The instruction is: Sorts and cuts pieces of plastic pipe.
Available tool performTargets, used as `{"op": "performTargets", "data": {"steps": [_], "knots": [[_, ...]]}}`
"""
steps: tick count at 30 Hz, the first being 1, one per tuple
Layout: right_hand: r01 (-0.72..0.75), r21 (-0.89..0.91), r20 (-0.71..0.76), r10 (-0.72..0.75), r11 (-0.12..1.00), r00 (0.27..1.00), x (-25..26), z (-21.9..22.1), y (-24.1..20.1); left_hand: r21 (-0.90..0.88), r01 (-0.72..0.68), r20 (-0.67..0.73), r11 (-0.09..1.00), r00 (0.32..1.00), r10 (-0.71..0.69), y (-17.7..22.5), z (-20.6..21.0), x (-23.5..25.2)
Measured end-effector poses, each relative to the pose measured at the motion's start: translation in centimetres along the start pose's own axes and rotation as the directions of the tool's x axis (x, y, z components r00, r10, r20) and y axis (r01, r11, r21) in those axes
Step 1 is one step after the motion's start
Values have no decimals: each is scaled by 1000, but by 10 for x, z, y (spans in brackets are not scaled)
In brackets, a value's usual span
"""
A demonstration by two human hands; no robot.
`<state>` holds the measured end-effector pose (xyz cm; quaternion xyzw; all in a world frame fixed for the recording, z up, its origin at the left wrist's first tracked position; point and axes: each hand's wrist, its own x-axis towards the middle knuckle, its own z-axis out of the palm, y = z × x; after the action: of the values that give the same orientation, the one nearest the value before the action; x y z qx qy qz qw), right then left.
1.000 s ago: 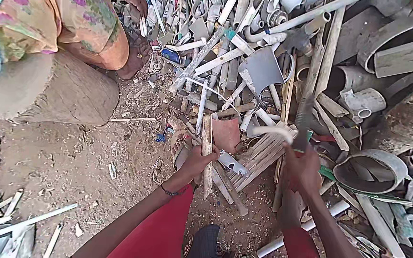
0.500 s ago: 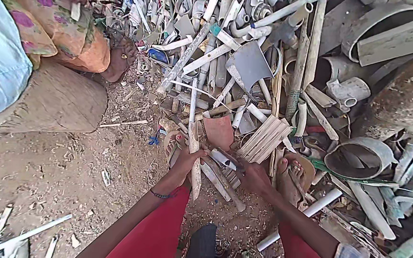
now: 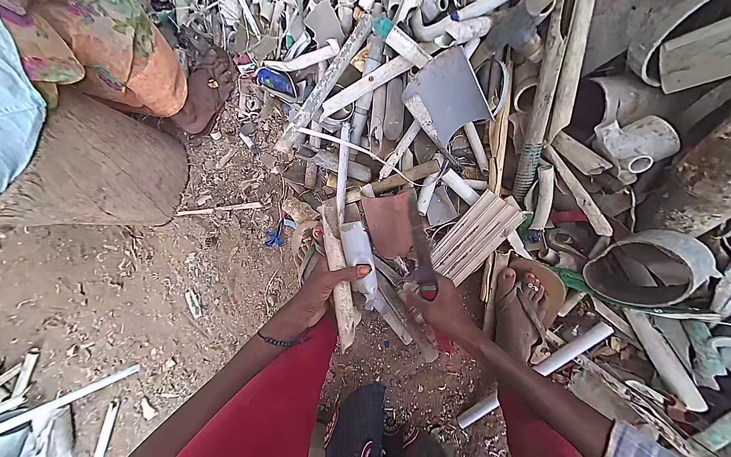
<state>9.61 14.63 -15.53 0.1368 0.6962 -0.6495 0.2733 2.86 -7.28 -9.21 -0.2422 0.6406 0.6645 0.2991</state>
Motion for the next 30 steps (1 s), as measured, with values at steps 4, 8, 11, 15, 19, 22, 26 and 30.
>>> {"op": "performTargets", "data": {"steps": [4,8,11,15,19,22,26,30], "knots": [[-87,-541,189,221,837,957,6,-5,34,-193,-53,-194,980,981,15,-3,-23,-5],[61,-749,389,364,660,846,10,15,20,-356,-118,-273,927,962,18,7,-55,-14],[37,-816,346,438,576,830,15,24,8,-407,-164,-311,899,950,32,11,-84,-13],[-100,-742,251,414,663,875,15,9,7,-460,-194,-353,866,935,22,10,-110,-8],[-48,-655,156,198,754,968,-15,-21,-28,-509,-159,-333,846,943,-23,6,-120,-13],[84,-578,-91,-166,812,982,-51,-45,-64,-558,-89,-215,825,976,-40,0,-124,-13],[154,-681,-359,-510,716,781,-61,-69,-79,-545,-39,-210,838,973,-91,0,-119,-17],[350,-719,-188,-652,601,735,-33,-29,-39,-447,-45,-251,894,965,-77,0,-110,-21]]}}
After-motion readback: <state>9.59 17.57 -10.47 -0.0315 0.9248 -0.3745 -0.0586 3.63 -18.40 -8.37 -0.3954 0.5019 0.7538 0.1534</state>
